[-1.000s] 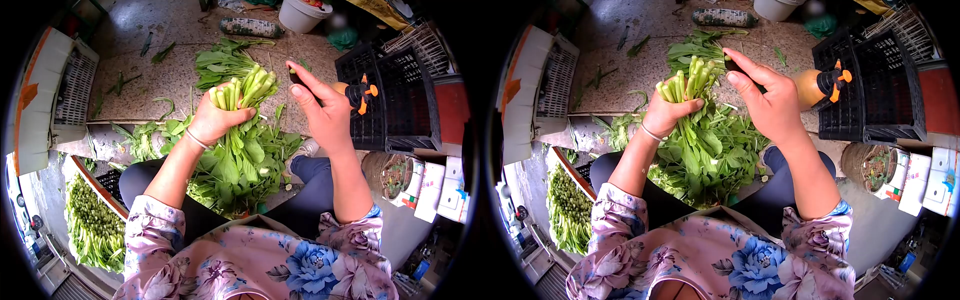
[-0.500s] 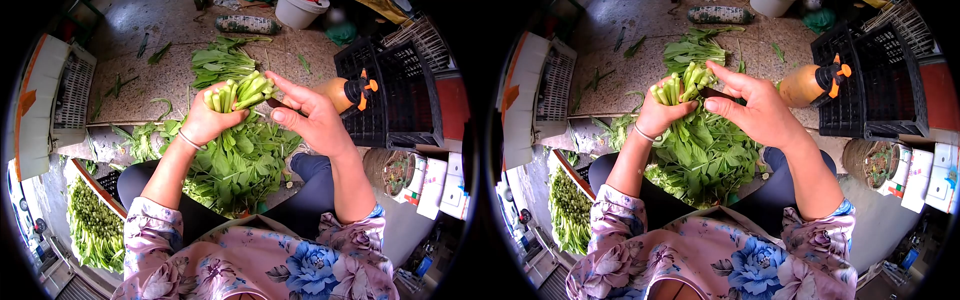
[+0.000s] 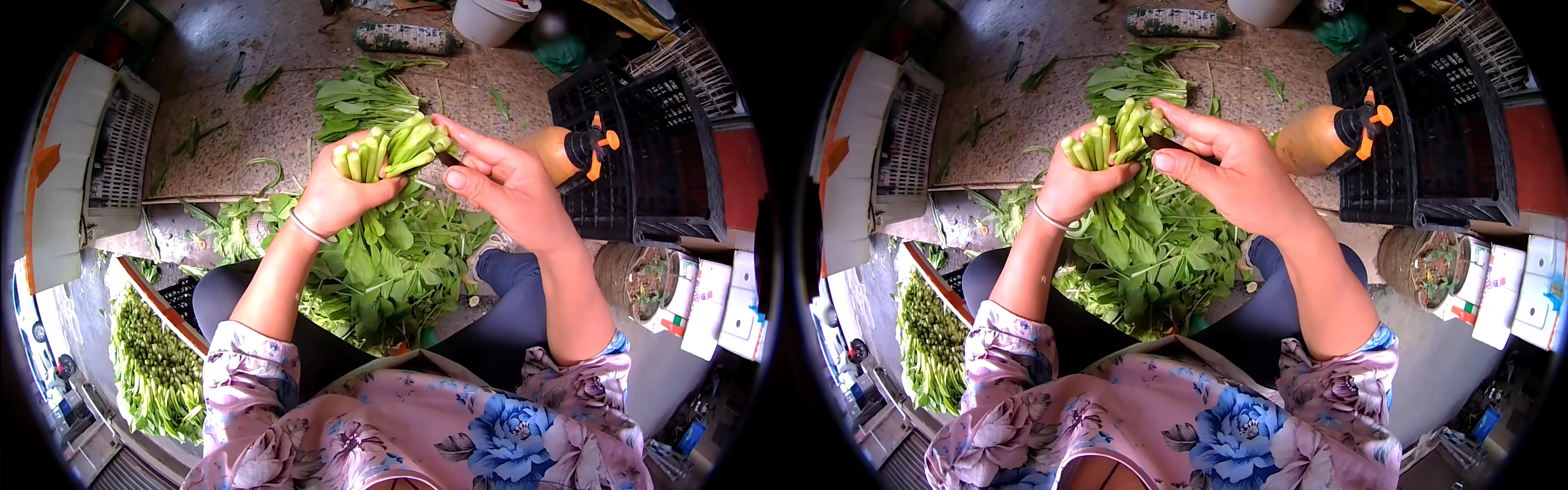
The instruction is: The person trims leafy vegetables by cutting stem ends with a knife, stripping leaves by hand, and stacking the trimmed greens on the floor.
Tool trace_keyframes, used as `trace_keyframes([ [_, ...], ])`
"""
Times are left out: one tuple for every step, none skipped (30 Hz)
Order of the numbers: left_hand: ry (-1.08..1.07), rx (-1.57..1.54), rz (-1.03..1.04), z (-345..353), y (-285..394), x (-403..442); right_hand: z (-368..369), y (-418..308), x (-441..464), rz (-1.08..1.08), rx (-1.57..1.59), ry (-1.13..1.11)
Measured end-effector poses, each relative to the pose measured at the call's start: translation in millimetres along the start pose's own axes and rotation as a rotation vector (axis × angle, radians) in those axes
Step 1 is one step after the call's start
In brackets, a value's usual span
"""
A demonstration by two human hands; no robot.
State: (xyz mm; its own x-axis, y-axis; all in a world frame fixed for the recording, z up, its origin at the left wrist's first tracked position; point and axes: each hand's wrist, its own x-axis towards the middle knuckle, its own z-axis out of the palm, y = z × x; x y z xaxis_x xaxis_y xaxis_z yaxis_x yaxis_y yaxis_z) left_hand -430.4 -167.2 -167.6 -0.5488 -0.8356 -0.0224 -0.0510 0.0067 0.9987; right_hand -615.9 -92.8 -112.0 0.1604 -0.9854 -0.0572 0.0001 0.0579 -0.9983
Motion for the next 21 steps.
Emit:
trace_keyframes([
  [-0.002, 0.0, 0.0, 0.3, 0.8, 0.0, 1.0, 0.2, 0.1, 0.001, 0.0, 0.002],
  [-0.008, -0.005, -0.004, 0.5, 1.7, 0.2, 1.5, 0.4, 0.3, -0.01, -0.037, 0.029],
  [-0.014, -0.01, -0.008, 0.5, 2.2, 0.3, 1.6, 0.4, 0.5, -0.022, -0.074, 0.055],
  [-0.014, -0.009, -0.008, 0.0, 1.3, 0.5, 1.4, 1.4, 0.8, -0.022, -0.074, 0.055],
  [-0.028, -0.001, -0.016, 0.5, -1.1, 1.9, -0.8, 4.4, 1.4, -0.116, -0.28, 0.089],
  [-0.041, 0.006, -0.022, 0.5, -2.2, 2.4, -1.6, 6.7, 1.8, -0.21, -0.488, 0.124],
  [-0.042, 0.006, -0.022, 1.0, -1.3, 2.4, -1.6, 9.2, 2.4, -0.209, -0.489, 0.125],
  [-0.045, 0.007, -0.015, 1.7, 0.3, 2.3, -0.9, 11.8, 3.3, -0.242, -0.46, 0.165],
  [-0.047, 0.006, -0.006, -0.6, 2.1, 0.3, 2.9, 12.1, 3.9, -0.277, -0.434, 0.205],
  [-0.047, 0.006, -0.006, -0.7, 3.5, 0.5, 3.3, 11.0, 3.0, -0.277, -0.434, 0.205],
  [-0.071, 0.003, -0.032, -1.0, 4.9, 0.7, 4.2, 8.8, 1.6, -0.276, -0.557, 0.231],
  [-0.093, 0.0, -0.058, -0.7, 5.4, 1.1, 4.1, 7.8, 0.9, -0.274, -0.68, 0.256],
  [-0.093, 0.0, -0.058, -0.2, 5.2, 1.2, 4.2, 10.9, 1.8, -0.274, -0.68, 0.255],
  [-0.093, -0.031, -0.072, 0.6, 4.7, 1.4, 4.3, 16.8, 3.4, -0.324, -0.662, 0.29],
  [-0.094, -0.062, -0.086, 1.0, 4.3, 1.6, 4.2, 20.5, 4.3, -0.374, -0.642, 0.325],
  [-0.093, -0.063, -0.085, -0.2, 4.9, 0.8, 5.0, 20.9, 4.0, -0.374, -0.643, 0.324],
  [-0.116, -0.069, -0.083, -1.1, 5.8, 0.7, 4.7, 21.3, 3.6, -0.362, -0.65, 0.327],
  [-0.139, -0.075, -0.081, -1.9, 6.2, 0.7, 4.6, 21.5, 3.4, -0.35, -0.657, 0.33],
  [-0.138, -0.075, -0.082, -1.7, 4.1, 1.2, 4.5, 21.6, 3.3, -0.35, -0.657, 0.33],
  [-0.149, -0.137, -0.1, -1.3, 0.4, 1.5, 4.7, 21.5, 3.2, -0.359, -0.686, 0.336],
  [-0.16, -0.2, -0.118, -0.9, -1.9, 1.8, 4.9, 21.4, 3.0, -0.368, -0.715, 0.342],
])
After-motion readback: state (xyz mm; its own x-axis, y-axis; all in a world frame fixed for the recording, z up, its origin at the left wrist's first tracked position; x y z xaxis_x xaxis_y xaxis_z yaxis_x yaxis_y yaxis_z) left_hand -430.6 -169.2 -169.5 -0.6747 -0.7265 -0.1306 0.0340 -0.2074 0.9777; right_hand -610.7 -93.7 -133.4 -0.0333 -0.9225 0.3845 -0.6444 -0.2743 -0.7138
